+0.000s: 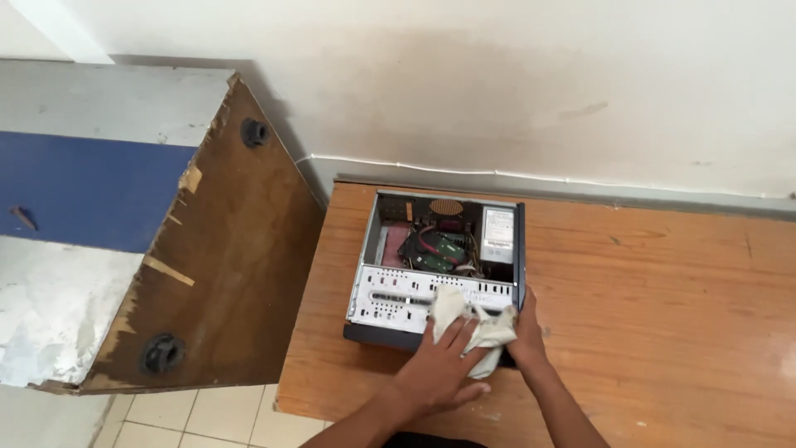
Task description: The person wipes the exterior and interior surfaces of an open computer case using a white cloth. They hold the case steady with one hand while cleaning the metal chassis and edges with the other hand.
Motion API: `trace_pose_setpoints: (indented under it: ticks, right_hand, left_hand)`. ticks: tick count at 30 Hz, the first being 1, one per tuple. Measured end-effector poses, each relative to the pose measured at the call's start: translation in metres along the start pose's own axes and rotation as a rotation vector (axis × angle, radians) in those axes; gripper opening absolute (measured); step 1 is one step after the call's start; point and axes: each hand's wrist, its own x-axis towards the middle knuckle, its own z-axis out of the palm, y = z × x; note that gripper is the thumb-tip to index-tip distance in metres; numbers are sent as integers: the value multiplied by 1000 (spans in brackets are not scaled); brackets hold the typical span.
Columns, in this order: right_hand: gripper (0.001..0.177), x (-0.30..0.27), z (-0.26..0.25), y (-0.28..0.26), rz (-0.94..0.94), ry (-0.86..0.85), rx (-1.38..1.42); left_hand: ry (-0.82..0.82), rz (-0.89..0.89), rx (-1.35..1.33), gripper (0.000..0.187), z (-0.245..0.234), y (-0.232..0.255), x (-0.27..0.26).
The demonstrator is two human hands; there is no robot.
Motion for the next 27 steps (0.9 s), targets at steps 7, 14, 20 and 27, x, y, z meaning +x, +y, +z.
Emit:
trace_pose_setpoints:
  ticks: [7, 14, 20, 27]
  right_hand:
    - [57, 3, 8, 8, 205, 63, -202]
    - [56, 6, 3, 0, 278, 3, -204]
    - [50, -10, -1, -64, 272, -3, -290]
    - [45, -22, -6, -107, 129, 29, -314]
  left_hand:
    - [244, -327, -4, 40, -9, -74, -50]
    - [397, -517, 136, 42, -16, -47, -36]
    - [307, -269, -3, 49, 12, -6, 3]
    - [211, -502, -163, 35, -28, -9, -3]
